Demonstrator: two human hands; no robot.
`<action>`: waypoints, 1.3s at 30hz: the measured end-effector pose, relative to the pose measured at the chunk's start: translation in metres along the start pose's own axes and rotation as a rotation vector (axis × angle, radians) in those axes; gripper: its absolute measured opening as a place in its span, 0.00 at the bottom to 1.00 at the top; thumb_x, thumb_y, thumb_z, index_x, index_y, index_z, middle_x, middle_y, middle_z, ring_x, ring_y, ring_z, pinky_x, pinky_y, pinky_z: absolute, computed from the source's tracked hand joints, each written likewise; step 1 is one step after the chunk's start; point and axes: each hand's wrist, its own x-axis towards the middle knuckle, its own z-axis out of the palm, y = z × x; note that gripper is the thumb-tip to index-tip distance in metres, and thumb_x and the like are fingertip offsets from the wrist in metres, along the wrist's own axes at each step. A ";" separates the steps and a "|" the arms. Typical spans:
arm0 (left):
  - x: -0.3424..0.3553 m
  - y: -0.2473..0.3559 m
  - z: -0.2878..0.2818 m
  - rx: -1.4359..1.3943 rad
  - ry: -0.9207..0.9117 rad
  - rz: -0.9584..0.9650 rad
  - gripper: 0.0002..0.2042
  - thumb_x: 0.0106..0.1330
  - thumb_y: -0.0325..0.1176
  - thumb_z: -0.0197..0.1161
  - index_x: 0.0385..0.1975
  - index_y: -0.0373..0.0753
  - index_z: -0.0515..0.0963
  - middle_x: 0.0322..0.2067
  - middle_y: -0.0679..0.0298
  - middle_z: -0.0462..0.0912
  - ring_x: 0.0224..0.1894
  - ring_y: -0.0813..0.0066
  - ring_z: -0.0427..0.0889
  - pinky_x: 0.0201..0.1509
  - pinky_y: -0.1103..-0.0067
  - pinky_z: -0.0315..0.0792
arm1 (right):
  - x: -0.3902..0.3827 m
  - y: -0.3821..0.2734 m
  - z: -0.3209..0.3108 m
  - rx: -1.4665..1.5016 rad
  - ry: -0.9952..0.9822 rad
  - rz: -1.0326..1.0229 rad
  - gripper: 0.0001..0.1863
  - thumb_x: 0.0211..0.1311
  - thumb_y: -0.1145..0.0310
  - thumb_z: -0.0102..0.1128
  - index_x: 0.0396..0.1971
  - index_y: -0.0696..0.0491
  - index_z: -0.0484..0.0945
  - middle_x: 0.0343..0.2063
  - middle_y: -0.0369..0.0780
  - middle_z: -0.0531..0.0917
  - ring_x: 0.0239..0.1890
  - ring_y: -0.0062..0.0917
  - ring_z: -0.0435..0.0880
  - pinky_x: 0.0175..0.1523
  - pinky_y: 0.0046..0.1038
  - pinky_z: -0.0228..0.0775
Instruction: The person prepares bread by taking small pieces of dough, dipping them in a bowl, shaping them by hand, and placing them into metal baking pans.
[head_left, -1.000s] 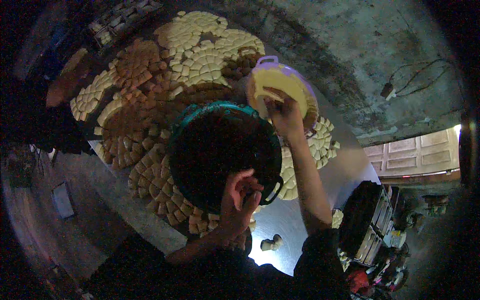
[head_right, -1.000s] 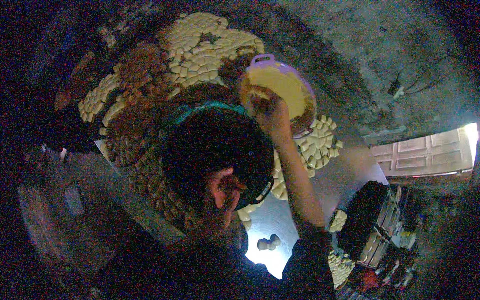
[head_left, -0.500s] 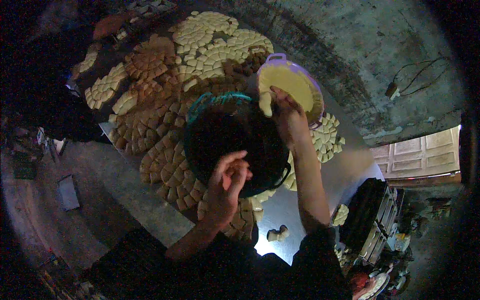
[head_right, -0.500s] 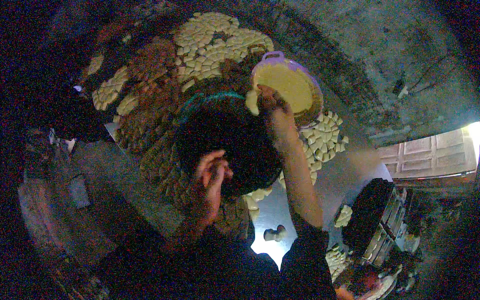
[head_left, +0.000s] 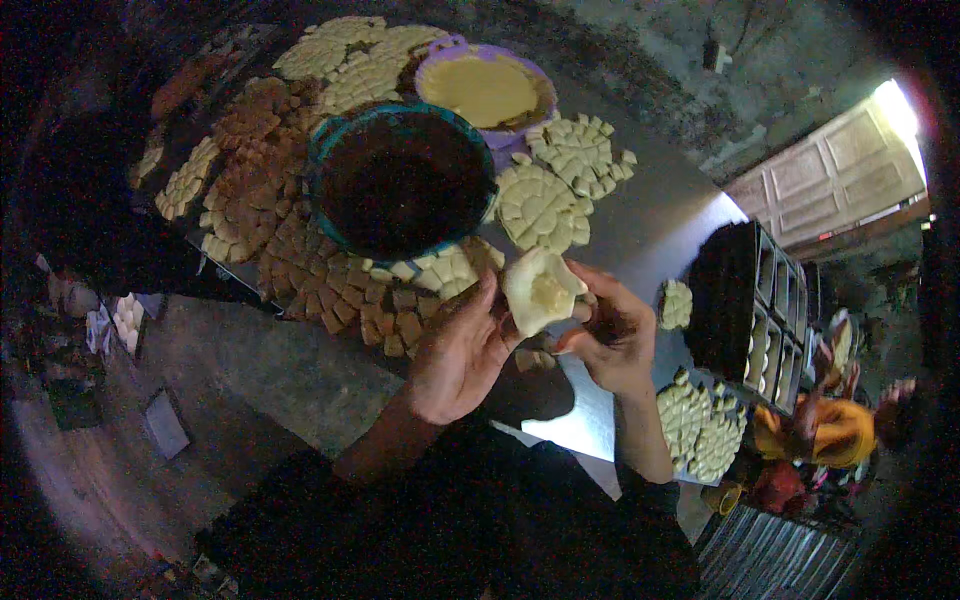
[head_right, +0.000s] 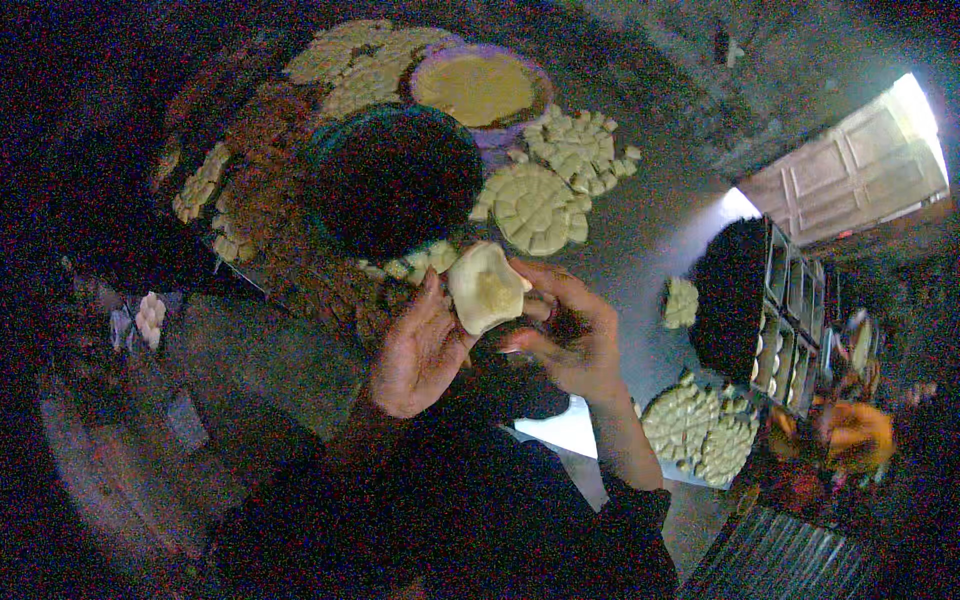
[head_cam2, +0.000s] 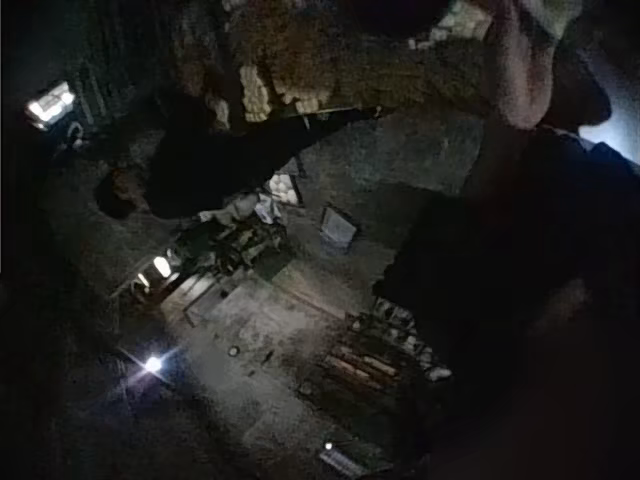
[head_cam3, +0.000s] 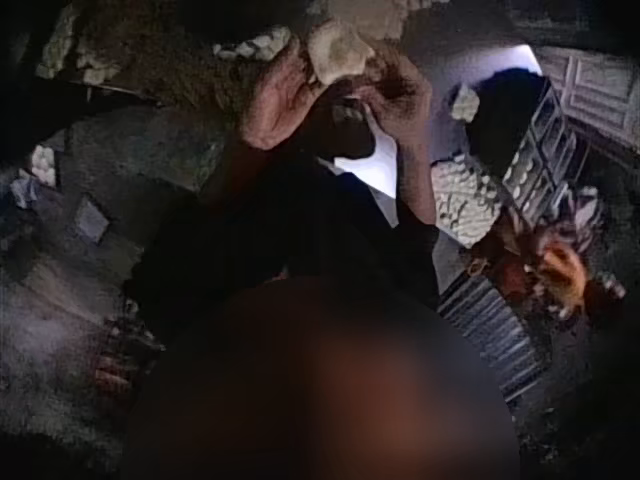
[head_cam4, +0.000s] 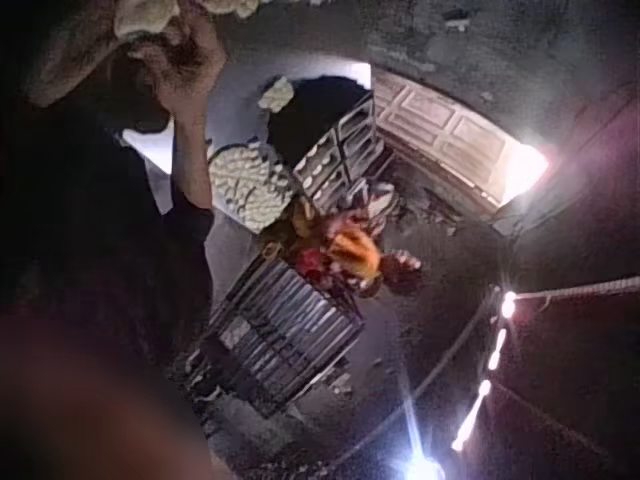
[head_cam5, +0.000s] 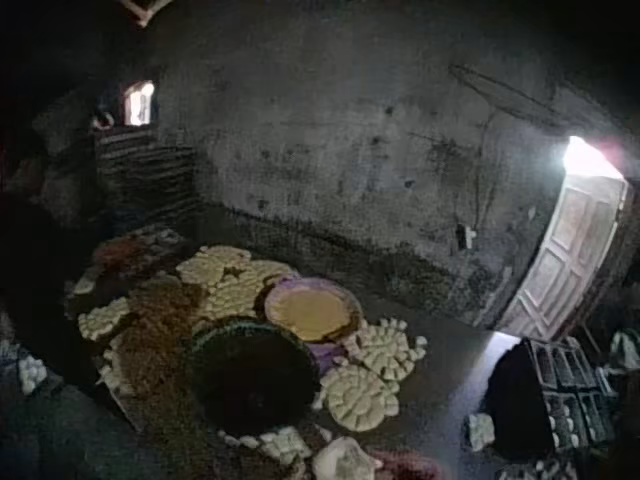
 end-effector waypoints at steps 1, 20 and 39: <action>-0.009 -0.013 0.005 0.103 -0.034 0.035 0.21 0.75 0.35 0.52 0.63 0.32 0.65 0.63 0.59 0.68 0.65 0.71 0.67 0.68 0.73 0.64 | -0.007 -0.018 -0.004 -0.271 -0.013 -0.068 0.24 0.59 0.72 0.68 0.56 0.58 0.76 0.51 0.46 0.80 0.49 0.30 0.83 0.52 0.28 0.76; -0.137 -0.168 0.009 0.620 0.027 0.091 0.07 0.70 0.26 0.59 0.41 0.33 0.83 0.38 0.61 0.86 0.41 0.79 0.83 0.48 0.81 0.75 | -0.208 -0.110 -0.045 -0.702 -0.180 -0.394 0.17 0.47 0.78 0.68 0.42 0.57 0.83 0.47 0.43 0.82 0.42 0.35 0.80 0.45 0.32 0.74; -0.127 -0.139 -0.024 0.817 -0.118 -0.016 0.09 0.68 0.25 0.61 0.44 0.30 0.82 0.43 0.58 0.85 0.45 0.76 0.84 0.50 0.79 0.78 | -0.194 -0.089 -0.028 -0.243 -0.156 0.067 0.31 0.37 0.72 0.81 0.47 0.53 0.79 0.37 0.37 0.86 0.34 0.26 0.76 0.39 0.27 0.68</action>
